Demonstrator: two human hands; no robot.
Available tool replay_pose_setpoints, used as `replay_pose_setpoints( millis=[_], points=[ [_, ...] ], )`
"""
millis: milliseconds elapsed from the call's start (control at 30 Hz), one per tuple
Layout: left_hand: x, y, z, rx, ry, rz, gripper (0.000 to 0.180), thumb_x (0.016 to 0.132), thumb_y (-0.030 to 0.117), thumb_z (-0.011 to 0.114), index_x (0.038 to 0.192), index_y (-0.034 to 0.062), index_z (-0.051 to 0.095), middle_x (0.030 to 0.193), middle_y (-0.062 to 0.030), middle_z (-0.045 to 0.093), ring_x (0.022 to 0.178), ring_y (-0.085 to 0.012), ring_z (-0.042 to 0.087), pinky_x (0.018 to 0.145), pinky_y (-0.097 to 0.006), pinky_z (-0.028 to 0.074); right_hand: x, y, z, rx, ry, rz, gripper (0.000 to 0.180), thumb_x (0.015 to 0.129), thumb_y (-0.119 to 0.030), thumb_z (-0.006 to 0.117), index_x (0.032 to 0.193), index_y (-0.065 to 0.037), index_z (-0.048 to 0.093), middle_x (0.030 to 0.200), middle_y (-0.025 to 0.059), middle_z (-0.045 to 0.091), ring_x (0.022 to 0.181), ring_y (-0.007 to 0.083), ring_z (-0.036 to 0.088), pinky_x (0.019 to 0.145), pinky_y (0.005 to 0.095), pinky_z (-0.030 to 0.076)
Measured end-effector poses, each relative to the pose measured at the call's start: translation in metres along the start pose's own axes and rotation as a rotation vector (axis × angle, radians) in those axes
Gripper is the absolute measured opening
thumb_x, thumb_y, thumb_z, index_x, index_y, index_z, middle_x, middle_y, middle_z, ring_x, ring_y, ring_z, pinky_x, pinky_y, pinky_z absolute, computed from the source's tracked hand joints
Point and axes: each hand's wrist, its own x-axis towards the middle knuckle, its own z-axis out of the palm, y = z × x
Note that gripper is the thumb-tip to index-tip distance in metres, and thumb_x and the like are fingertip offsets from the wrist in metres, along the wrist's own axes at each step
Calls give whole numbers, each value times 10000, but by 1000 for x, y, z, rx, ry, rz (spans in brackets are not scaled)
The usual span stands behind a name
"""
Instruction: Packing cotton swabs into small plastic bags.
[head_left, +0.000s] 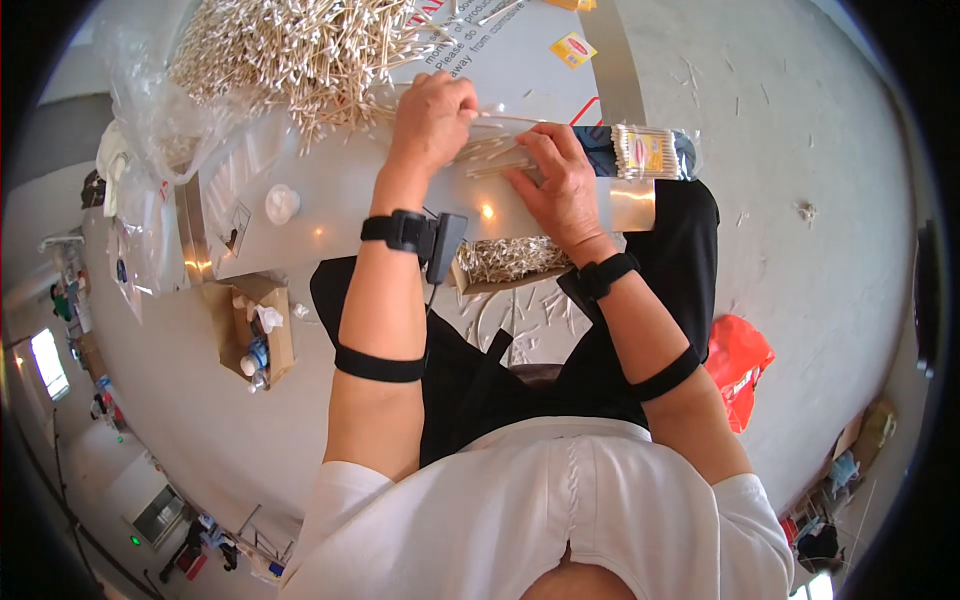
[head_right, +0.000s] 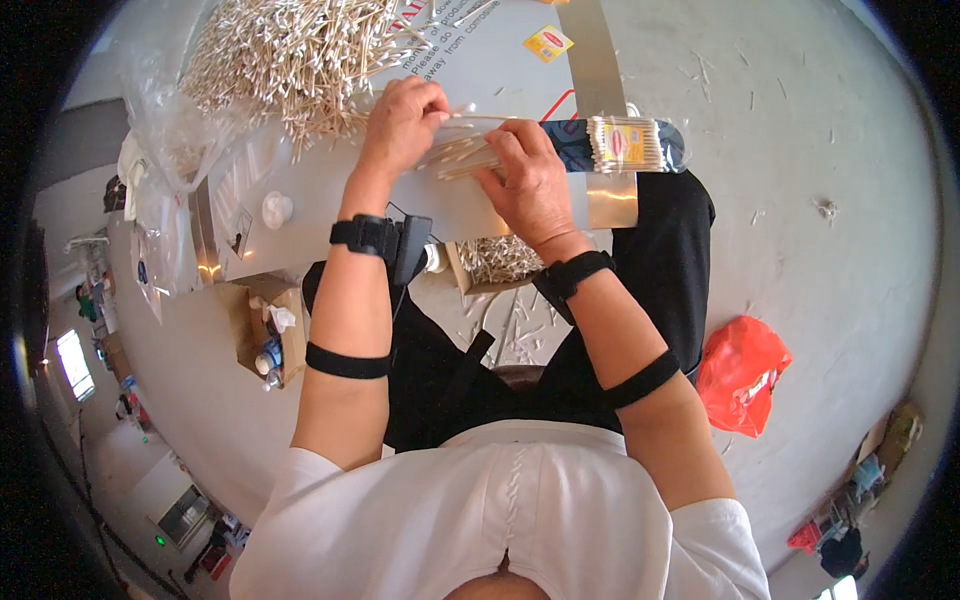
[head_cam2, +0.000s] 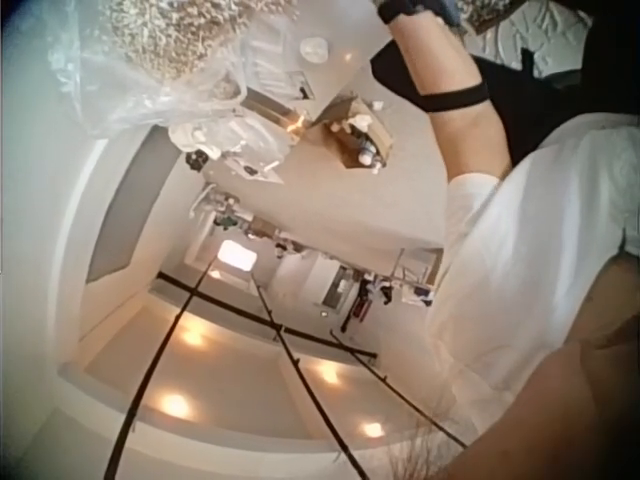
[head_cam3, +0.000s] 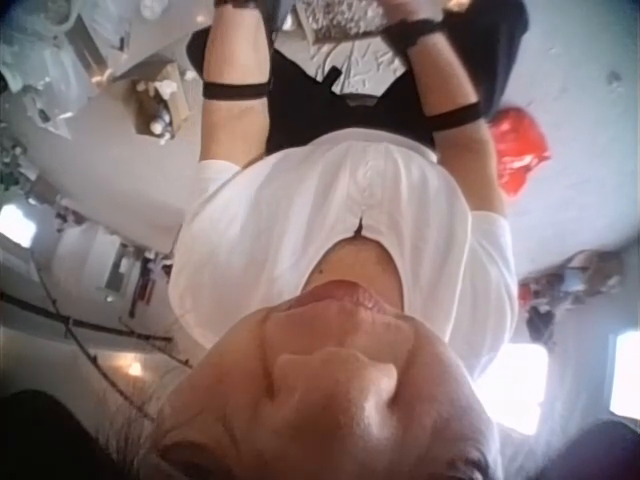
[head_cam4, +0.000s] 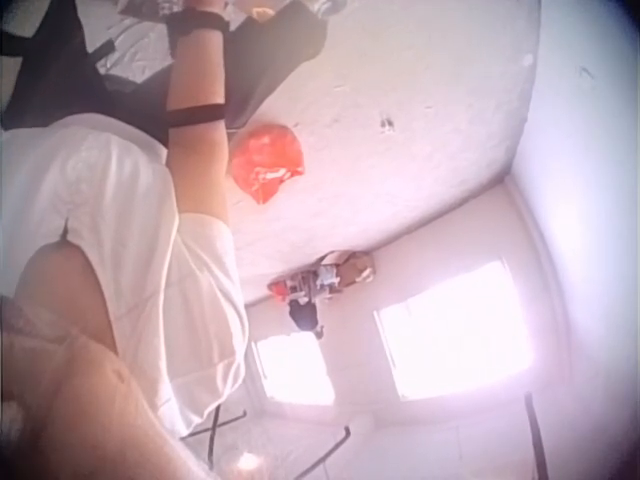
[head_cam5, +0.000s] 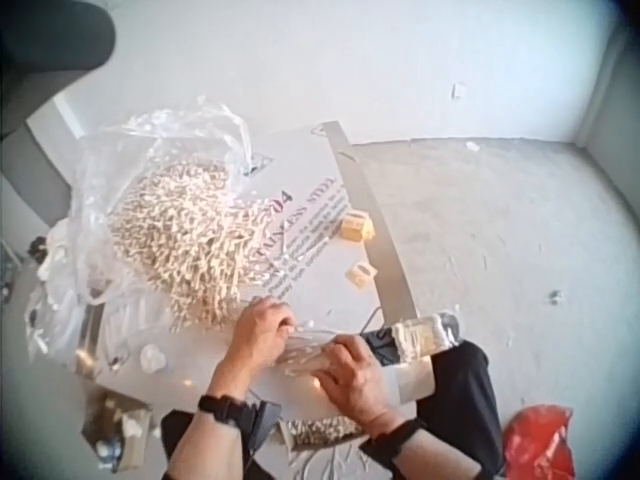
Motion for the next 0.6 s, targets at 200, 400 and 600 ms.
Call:
replay_pose_setpoints(
  millis=[200, 400, 600],
  points=[
    [-42, -5, -13, -55, 252, -183, 220, 755, 17, 700, 962, 89, 688, 914, -91, 601, 965, -303, 556, 862, -411, 464, 1, -4, 0, 28, 20, 46, 534, 679, -68, 782, 1171, -33, 578, 1155, 150, 549, 1038, 345, 584, 871, 405, 521],
    [-50, -14, -28, 145, 136, -104, 201, 712, 23, 744, 883, 106, 681, 910, -42, 597, 981, -277, 535, 854, -414, 432, 1, -3, 0, -8, 3, 36, 606, 687, -77, 783, 1247, -26, 558, 1185, 148, 533, 1062, 342, 575, 892, 405, 515],
    [-43, -32, -33, 382, 152, -176, 95, 749, 58, 709, 807, 116, 660, 886, -38, 592, 955, -272, 538, 831, -426, 429, 1, -2, 1, -16, -11, 11, 520, 699, -95, 774, 1178, -9, 592, 1178, 141, 537, 1063, 340, 572, 897, 405, 507]
  ],
)
